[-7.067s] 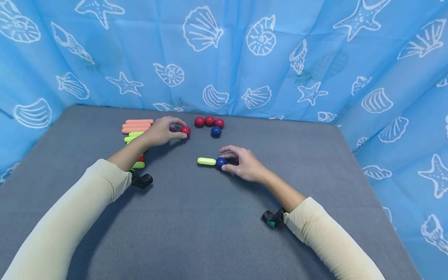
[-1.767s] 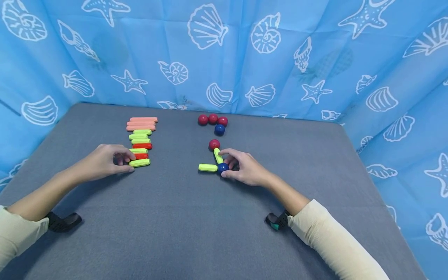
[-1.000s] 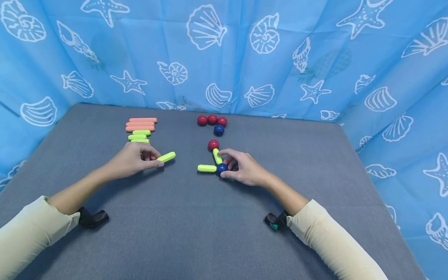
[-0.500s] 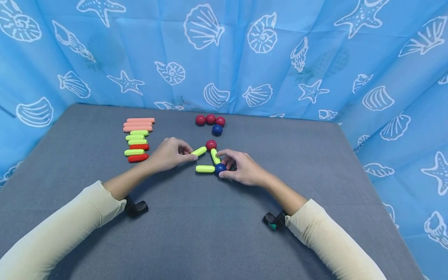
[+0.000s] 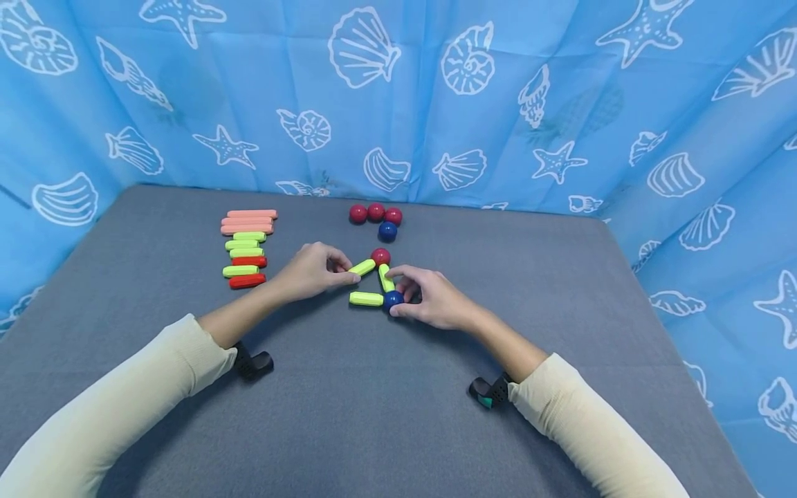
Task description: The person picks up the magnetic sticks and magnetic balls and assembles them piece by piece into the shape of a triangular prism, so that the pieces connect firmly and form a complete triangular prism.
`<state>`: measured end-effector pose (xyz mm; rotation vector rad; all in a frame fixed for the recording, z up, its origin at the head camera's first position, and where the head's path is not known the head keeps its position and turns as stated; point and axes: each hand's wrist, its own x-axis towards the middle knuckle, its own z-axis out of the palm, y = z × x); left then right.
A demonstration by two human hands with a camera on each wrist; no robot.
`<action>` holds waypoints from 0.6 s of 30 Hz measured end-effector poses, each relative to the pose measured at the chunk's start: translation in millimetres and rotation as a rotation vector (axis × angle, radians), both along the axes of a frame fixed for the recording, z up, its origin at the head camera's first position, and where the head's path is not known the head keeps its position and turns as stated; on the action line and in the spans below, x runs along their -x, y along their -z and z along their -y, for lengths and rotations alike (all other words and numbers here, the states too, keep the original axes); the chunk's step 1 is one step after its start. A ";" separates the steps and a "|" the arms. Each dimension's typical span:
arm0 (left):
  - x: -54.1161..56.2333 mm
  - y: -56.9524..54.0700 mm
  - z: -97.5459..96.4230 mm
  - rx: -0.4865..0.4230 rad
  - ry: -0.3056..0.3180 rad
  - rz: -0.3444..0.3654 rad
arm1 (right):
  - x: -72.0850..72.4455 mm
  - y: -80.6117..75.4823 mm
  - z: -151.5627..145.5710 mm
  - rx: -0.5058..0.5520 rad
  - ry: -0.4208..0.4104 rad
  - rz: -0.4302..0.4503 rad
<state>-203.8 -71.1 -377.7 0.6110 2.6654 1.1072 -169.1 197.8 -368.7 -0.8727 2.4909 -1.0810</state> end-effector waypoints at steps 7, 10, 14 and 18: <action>2.9 3.5 0.3 -0.005 0.043 0.033 | 0.0 -1.1 -0.1 -0.021 0.001 0.015; 4.7 4.1 2.3 -0.011 0.075 0.056 | -0.2 -1.1 0.4 -0.023 0.001 0.025; 10.1 -0.6 7.9 -0.025 0.148 0.114 | 0.2 -0.9 0.4 -0.015 0.001 0.026; 18.9 -10.0 13.7 -0.033 0.177 0.149 | 0.9 -0.8 0.0 -0.004 -0.004 0.024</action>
